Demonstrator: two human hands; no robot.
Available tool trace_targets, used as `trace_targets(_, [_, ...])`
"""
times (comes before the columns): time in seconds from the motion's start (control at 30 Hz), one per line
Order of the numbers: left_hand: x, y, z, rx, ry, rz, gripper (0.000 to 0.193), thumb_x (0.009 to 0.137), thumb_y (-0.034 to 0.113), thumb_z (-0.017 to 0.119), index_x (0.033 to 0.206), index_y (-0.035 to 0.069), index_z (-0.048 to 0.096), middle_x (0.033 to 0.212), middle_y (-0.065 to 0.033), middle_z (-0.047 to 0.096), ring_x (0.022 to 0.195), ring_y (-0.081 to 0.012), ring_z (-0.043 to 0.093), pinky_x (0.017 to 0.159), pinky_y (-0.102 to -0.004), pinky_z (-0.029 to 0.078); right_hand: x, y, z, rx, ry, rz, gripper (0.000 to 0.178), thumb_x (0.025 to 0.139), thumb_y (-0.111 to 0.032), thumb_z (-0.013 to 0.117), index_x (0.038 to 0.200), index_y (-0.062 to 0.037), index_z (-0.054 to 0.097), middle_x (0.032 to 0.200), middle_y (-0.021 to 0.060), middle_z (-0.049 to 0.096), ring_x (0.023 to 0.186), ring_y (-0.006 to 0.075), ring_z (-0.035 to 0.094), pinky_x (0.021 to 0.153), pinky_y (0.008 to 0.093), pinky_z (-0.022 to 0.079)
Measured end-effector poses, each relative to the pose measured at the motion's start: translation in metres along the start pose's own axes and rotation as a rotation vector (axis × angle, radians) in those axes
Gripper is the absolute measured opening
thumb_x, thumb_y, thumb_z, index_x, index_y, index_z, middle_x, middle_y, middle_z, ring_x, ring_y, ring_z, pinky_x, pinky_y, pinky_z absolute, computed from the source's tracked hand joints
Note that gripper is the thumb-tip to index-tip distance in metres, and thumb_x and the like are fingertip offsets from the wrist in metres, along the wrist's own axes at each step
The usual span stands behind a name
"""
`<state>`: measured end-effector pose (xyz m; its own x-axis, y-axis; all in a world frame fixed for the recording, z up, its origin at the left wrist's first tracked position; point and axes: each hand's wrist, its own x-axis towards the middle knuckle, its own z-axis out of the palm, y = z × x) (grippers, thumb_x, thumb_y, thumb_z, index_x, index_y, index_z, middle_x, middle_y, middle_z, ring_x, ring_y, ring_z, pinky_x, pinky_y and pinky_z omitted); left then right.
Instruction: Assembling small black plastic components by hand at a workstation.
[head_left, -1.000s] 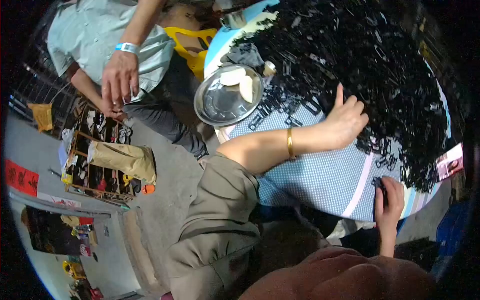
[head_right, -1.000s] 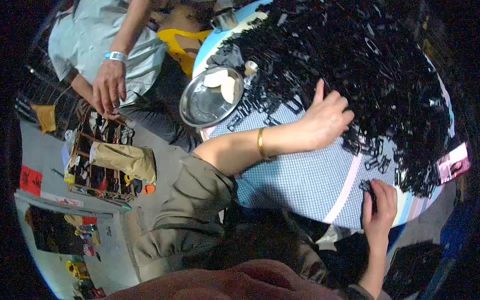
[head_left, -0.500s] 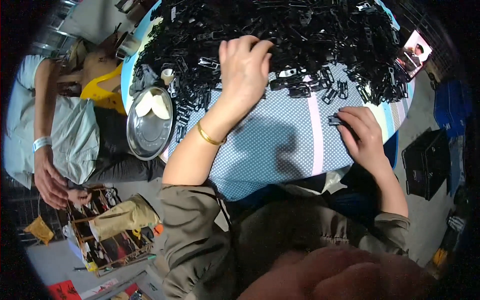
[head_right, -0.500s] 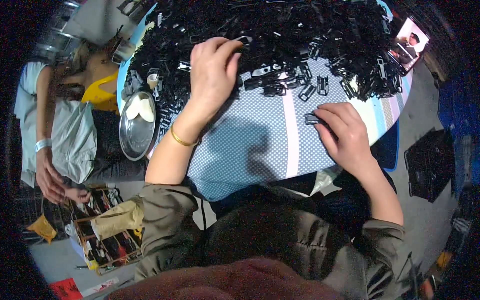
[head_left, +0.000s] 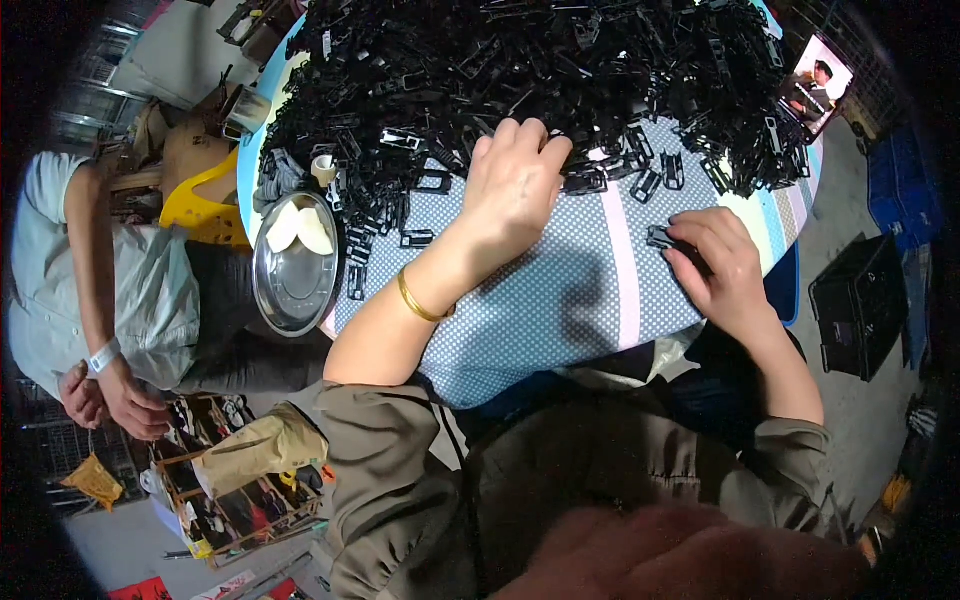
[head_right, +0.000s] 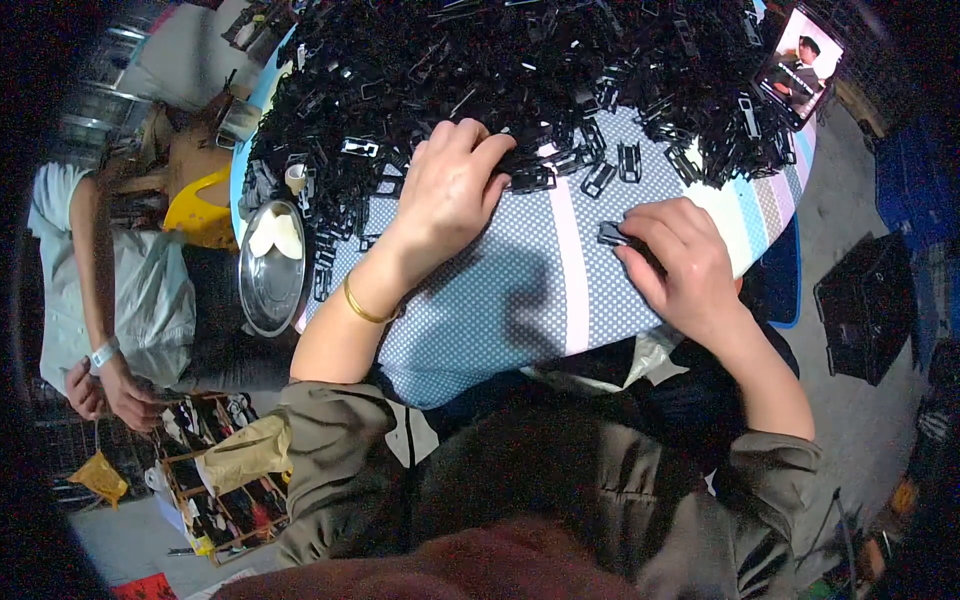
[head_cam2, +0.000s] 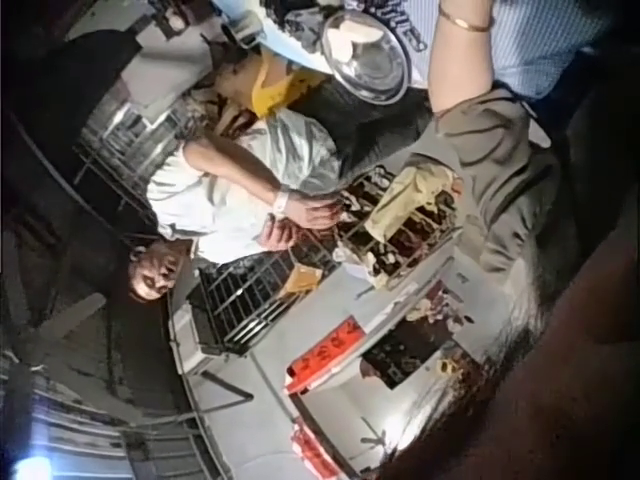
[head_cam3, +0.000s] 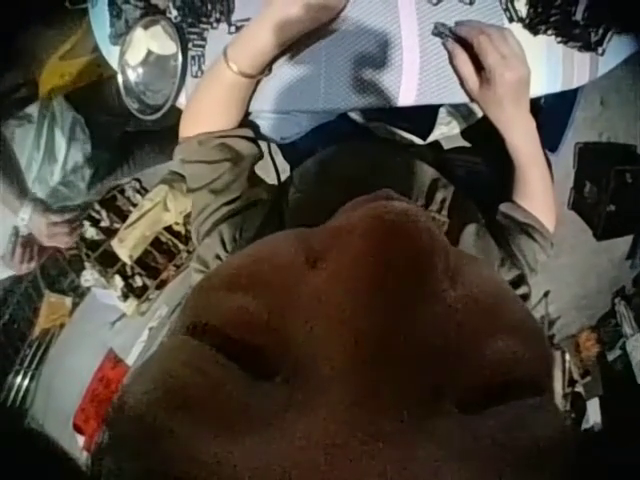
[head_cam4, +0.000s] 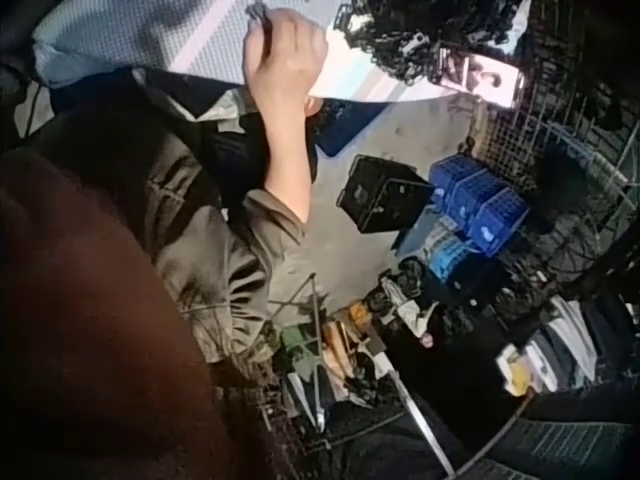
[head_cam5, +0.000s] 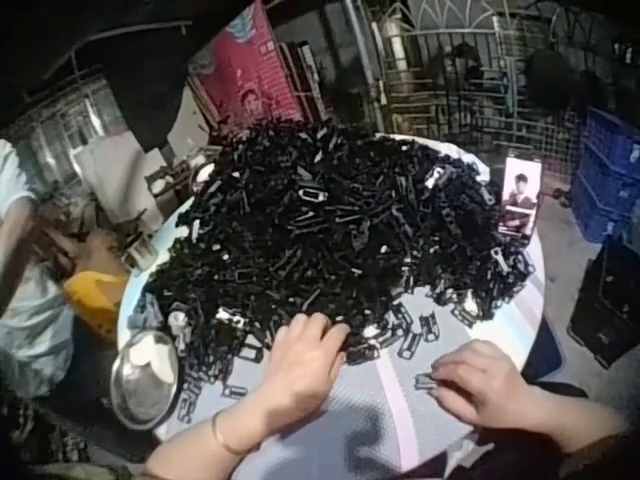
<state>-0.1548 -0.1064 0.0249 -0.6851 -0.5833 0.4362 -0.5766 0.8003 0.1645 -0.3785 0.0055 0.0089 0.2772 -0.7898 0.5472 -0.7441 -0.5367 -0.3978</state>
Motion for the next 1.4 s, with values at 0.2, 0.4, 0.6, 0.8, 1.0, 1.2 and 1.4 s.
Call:
trace_targets(0.2, [-0.004, 0.001, -0.002, 0.076, -0.003, -0.006, 0.022, 0.063, 0.001, 0.050, 0.085, 0.001, 0.053, 0.077, -0.0106, 0.047, 0.075, -0.0268, 0.044, 0.064, -0.0351, 0.032, 0.002, 0.000, 0.000, 0.004, -0.013, 0.003, 0.022, 0.065, -0.002, 0.067, 0.084, 0.0017, 0.057, 0.089, 0.0138, 0.060, 0.081, 0.0290, 0.056, 0.069, 0.0347, 0.045])
trace_targets(0.4, [-0.012, 0.000, 0.008, 0.241, 0.062, 0.041, 0.010, 0.071, 0.008, 0.046, 0.080, 0.006, 0.051, 0.081, -0.0084, 0.049, 0.081, -0.0255, 0.046, 0.068, -0.0385, 0.034, 0.003, -0.004, 0.002, -0.001, 0.002, 0.034, 0.022, 0.066, -0.002, 0.067, 0.085, 0.0012, 0.057, 0.090, 0.0128, 0.059, 0.081, 0.0289, 0.056, 0.072, 0.0355, 0.044])
trace_targets(0.6, [-0.014, 0.001, -0.001, 0.113, 0.145, -0.130, 0.013, 0.069, 0.007, 0.060, 0.079, 0.005, 0.052, 0.076, -0.0081, 0.054, 0.075, -0.0265, 0.051, 0.070, -0.0381, 0.039, 0.007, -0.011, 0.014, 0.044, -0.018, 0.003, 0.020, 0.068, 0.002, 0.064, 0.087, 0.0039, 0.057, 0.091, 0.0162, 0.058, 0.083, 0.0310, 0.055, 0.073, 0.0358, 0.045])
trace_targets(0.8, [0.006, 0.007, -0.006, -0.281, 0.380, -0.046, 0.023, 0.072, 0.001, 0.059, 0.093, 0.001, 0.050, 0.086, -0.0133, 0.054, 0.079, -0.0318, 0.054, 0.068, -0.0384, 0.046, 0.000, -0.011, -0.002, -0.022, -0.034, 0.048, 0.021, 0.070, 0.002, 0.062, 0.090, 0.0039, 0.056, 0.093, 0.0161, 0.058, 0.086, 0.0302, 0.056, 0.075, 0.0346, 0.044])
trace_targets(1.0, [-0.001, 0.013, -0.014, -0.982, -0.073, -0.412, 0.023, 0.083, 0.007, 0.054, 0.105, 0.003, 0.055, 0.084, -0.0046, 0.056, 0.060, -0.0072, 0.050, 0.054, -0.0196, 0.041, 0.005, -0.010, 0.005, 0.013, -0.018, 0.040, 0.021, 0.068, 0.000, 0.064, 0.088, 0.0024, 0.057, 0.092, 0.0162, 0.058, 0.084, 0.0314, 0.055, 0.073, 0.0354, 0.045])
trace_targets(1.2, [0.006, 0.033, -0.015, -1.347, -0.487, -0.652, 0.023, 0.091, 0.016, 0.046, 0.101, -0.001, 0.057, 0.082, -0.0035, 0.058, 0.060, -0.0064, 0.050, 0.055, -0.0177, 0.042, -0.003, 0.009, 0.000, 0.002, 0.012, 0.005, 0.029, 0.068, -0.008, 0.065, 0.094, 0.0001, 0.056, 0.093, 0.0132, 0.058, 0.085, 0.0296, 0.055, 0.074, 0.0372, 0.043])
trace_targets(1.4, [-0.005, 0.036, 0.007, -1.452, -0.408, -0.721, 0.029, 0.092, 0.020, 0.045, 0.103, -0.005, 0.054, 0.081, -0.0092, 0.060, 0.063, -0.0111, 0.056, 0.058, -0.0201, 0.046, -0.019, 0.014, 0.005, -0.005, 0.094, -0.006, 0.024, 0.069, -0.015, 0.065, 0.089, -0.0033, 0.059, 0.093, 0.0084, 0.059, 0.085, 0.0244, 0.055, 0.075, 0.0353, 0.042])
